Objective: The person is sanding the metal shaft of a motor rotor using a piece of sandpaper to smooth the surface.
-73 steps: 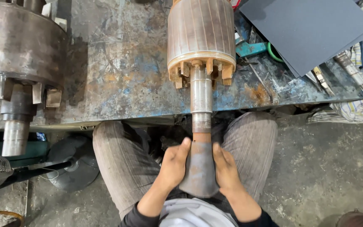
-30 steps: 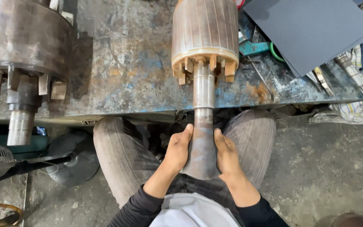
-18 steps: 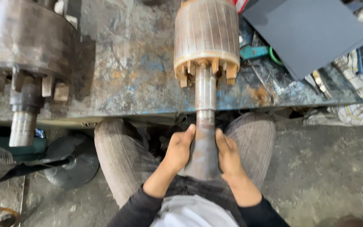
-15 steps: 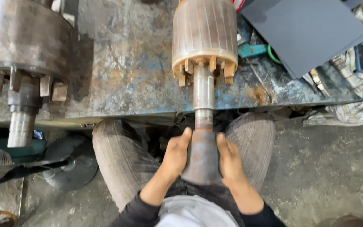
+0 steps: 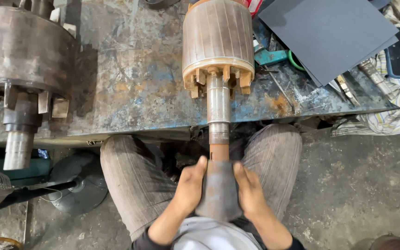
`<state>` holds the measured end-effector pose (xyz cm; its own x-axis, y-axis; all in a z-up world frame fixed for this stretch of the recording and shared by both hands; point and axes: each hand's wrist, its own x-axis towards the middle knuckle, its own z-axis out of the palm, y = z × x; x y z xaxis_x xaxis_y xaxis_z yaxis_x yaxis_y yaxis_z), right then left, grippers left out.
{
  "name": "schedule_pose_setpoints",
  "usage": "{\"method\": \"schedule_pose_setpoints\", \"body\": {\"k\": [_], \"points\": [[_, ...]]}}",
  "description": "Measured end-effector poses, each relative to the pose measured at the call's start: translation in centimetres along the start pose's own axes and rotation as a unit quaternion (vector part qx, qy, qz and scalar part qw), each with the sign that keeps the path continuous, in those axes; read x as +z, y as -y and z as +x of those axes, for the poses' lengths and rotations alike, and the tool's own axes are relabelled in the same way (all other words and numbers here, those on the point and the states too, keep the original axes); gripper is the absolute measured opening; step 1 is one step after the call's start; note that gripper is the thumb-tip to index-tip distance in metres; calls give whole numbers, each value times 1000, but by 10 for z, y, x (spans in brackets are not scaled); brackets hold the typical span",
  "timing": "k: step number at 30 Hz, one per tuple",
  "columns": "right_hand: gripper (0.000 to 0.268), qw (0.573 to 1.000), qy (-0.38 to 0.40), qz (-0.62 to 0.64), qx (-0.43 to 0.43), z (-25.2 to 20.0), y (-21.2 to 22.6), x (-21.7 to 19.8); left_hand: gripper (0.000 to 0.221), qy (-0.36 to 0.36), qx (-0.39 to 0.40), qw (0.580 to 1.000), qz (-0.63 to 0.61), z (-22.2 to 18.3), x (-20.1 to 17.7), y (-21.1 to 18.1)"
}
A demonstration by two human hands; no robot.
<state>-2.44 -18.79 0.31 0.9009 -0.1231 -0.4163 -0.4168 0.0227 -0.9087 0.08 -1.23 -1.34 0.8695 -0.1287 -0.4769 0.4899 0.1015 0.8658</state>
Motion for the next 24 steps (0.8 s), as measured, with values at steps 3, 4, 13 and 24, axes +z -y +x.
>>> {"method": "schedule_pose_setpoints", "body": {"k": [3,4,13,24], "points": [[54,999,12,-2,30,-16,0,-5,61,48,-40,998,-25,-16,-8,3],[54,999,12,-1,30,-10,-1,-5,61,49,-39,998,-25,-12,-7,1],[55,988,-70,-130,-41,16,-10,0,56,-18,-44,997,54,7,-6,-11],[49,999,-7,-51,-16,20,35,10,56,-89,-124,988,5,28,-6,-12]]}}
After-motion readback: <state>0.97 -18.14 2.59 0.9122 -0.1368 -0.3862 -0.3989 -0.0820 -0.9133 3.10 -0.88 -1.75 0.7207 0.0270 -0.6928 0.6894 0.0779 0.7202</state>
